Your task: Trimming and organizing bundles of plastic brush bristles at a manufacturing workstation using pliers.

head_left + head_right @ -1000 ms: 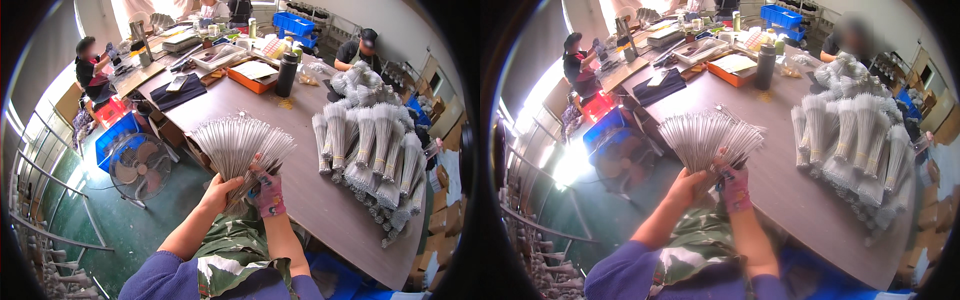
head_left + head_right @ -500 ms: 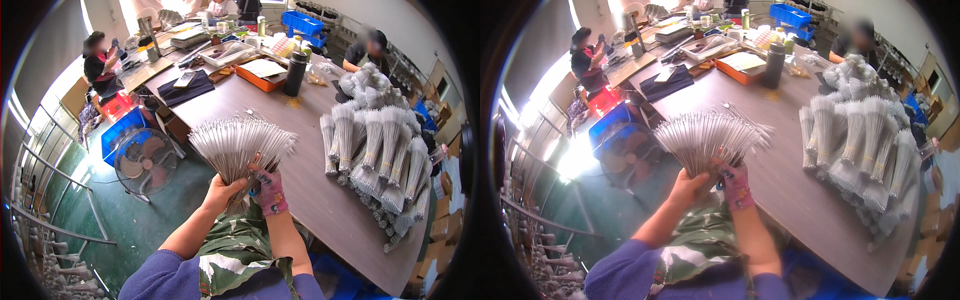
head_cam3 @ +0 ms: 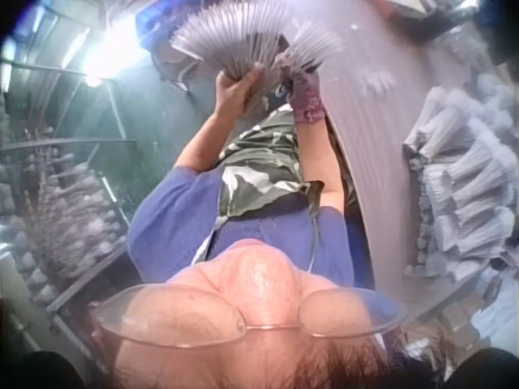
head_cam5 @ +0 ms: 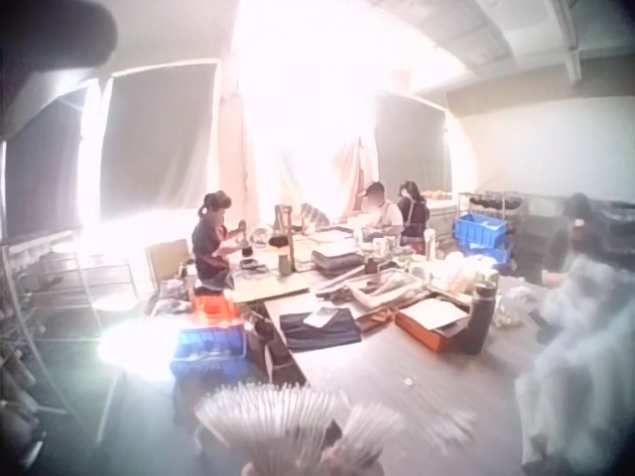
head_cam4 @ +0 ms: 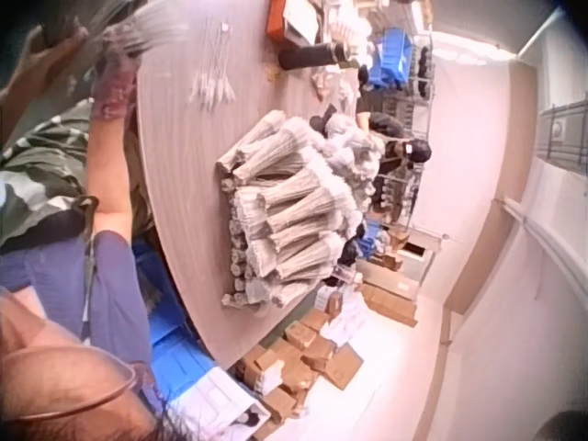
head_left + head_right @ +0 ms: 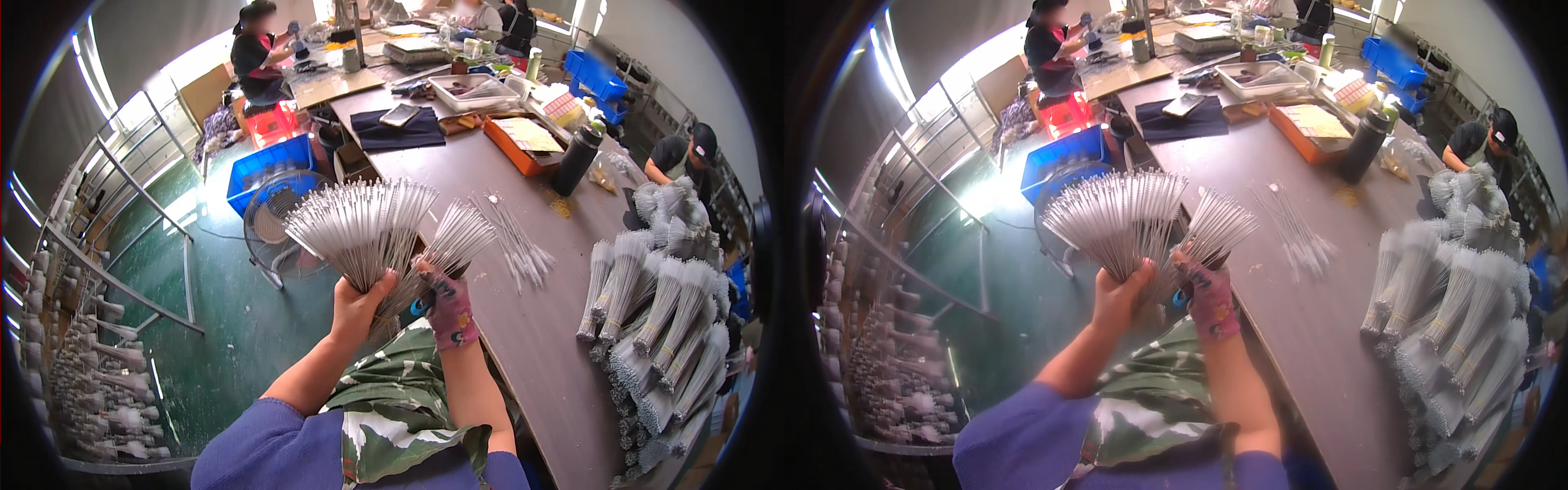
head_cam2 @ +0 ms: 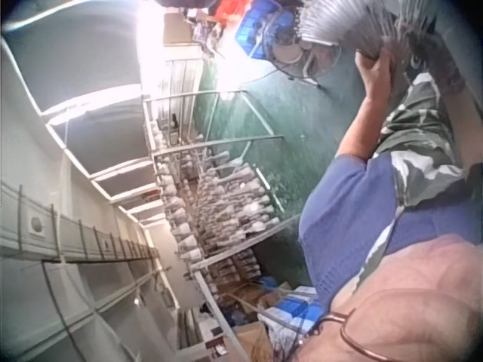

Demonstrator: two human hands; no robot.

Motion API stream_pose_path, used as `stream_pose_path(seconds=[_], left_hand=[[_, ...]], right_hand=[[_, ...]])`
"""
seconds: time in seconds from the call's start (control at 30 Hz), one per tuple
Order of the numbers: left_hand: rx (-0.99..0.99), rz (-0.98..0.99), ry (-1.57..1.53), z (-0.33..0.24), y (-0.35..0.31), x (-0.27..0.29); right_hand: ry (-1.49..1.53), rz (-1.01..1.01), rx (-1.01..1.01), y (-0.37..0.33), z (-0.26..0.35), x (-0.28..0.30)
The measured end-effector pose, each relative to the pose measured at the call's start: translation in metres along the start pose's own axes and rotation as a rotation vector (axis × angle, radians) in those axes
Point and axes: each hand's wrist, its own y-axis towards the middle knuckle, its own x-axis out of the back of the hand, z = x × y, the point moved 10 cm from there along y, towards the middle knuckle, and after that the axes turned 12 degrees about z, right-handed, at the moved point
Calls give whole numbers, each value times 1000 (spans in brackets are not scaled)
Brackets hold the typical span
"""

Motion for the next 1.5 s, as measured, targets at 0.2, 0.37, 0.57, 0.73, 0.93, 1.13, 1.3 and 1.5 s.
stream_pose_path(seconds=[0.2, 0.37, 0.57, 0.73, 0.93, 1.13, 1.3, 1.5], left_hand=[[19, 13, 58, 6, 2, -2], [79, 42, -61, 17, 4, -11], [78, 95, -97, 14, 6, -16], [37, 163, 49, 7, 7, -27], [33, 120, -22, 10, 6, -26], [41, 91, -106, 17, 8, -24], [108, 145, -225, 19, 8, -37], [113, 189, -233, 23, 8, -37]], right_hand=[[64, 28, 69, -4, 7, 5], [52, -23, 55, -5, 9, 10], [50, 30, 18, -8, 9, 7], [-165, 5, 83, -15, 20, -4], [-84, -102, 68, -18, 19, 6], [-32, -152, 58, -21, 18, 18], [-41, -127, 124, -22, 22, 20], [-49, -27, 58, -25, 29, -1]])
